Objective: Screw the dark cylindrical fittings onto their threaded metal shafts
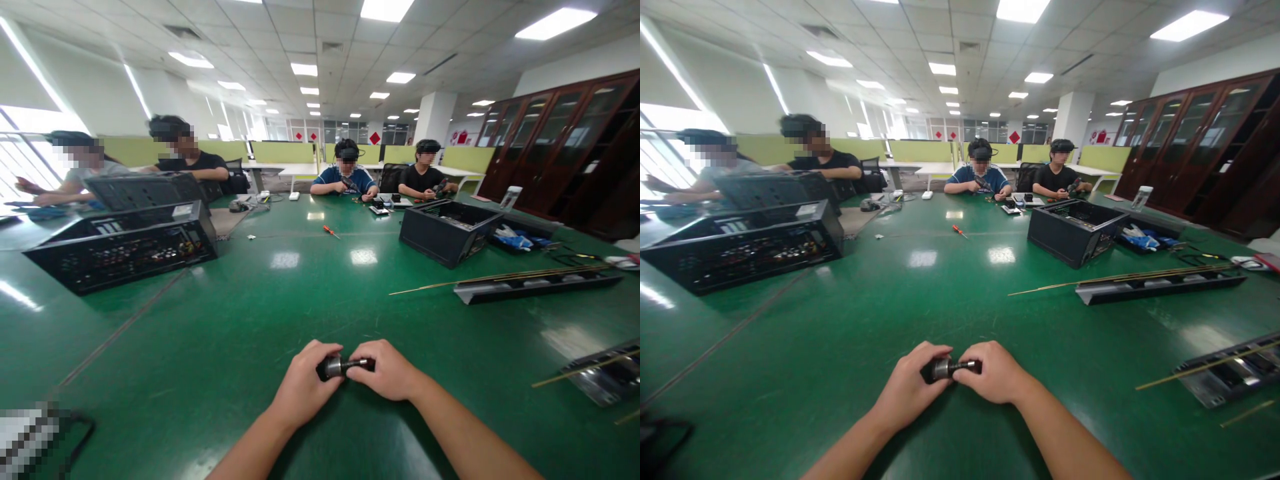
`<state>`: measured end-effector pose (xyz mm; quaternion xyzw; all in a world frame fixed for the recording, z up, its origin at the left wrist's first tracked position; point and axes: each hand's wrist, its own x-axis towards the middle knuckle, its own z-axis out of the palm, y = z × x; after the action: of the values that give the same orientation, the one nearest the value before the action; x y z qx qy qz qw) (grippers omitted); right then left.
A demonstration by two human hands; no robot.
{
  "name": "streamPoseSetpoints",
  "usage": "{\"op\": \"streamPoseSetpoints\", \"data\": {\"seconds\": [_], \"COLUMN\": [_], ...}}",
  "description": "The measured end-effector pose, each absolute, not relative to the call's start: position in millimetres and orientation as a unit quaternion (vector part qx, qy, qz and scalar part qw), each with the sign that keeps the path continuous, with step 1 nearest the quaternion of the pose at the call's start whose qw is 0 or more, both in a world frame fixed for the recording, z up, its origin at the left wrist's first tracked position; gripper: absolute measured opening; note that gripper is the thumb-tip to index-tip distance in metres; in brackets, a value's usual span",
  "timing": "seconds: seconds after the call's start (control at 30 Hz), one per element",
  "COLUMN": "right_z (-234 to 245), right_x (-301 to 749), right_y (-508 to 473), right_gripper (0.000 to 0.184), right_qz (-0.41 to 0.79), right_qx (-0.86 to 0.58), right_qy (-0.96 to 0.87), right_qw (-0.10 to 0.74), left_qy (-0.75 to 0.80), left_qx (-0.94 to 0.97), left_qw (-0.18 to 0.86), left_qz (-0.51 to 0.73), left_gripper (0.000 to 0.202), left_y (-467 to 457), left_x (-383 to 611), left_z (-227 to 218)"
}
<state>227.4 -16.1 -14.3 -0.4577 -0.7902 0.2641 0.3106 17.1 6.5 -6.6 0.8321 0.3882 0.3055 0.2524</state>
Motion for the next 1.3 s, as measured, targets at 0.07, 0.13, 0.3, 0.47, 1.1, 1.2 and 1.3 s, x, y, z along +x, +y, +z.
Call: {"op": "streamPoseSetpoints", "data": {"seconds": [0.07,0.13,0.3,0.47,1.1,1.2,1.3], "right_z": [-13.1,-12.6,-13.9,-15.1,-13.9,-13.8,-13.3], "right_x": [227.1,226.9,226.2,225.9,228.6,228.8,229.0], "right_y": [-16.2,-16.0,-15.3,-14.4,-13.5,-13.3,-13.2], "right_gripper": [0.014,0.015,0.016,0.014,0.017,0.016,0.016], "right_qz": [0.263,0.262,0.26,0.258,0.259,0.263,0.264], "right_qx": [-0.454,-0.454,-0.464,-0.464,-0.452,-0.454,-0.457], "right_qy": [-0.793,-0.794,-0.789,-0.79,-0.801,-0.8,-0.799], "right_qw": [0.309,0.308,0.307,0.308,0.297,0.292,0.288], "left_qy": [0.385,0.383,0.38,0.381,0.406,0.408,0.41], "left_qx": [0.834,0.836,0.838,0.838,0.824,0.823,0.821], "left_qw": [0.252,0.248,0.24,0.243,0.258,0.264,0.264], "left_qz": [0.306,0.306,0.309,0.306,0.299,0.296,0.297], "left_gripper": [0.04,0.039,0.038,0.04,0.026,0.027,0.027], "left_y": [5.7,5.4,6.0,5.2,3.1,3.1,3.2], "left_x": [17.8,18.3,17.7,16.6,19.9,20.6,20.6], "left_z": [-5.7,-5.0,-6.3,-8.7,-5.2,-4.4,-4.4]}}
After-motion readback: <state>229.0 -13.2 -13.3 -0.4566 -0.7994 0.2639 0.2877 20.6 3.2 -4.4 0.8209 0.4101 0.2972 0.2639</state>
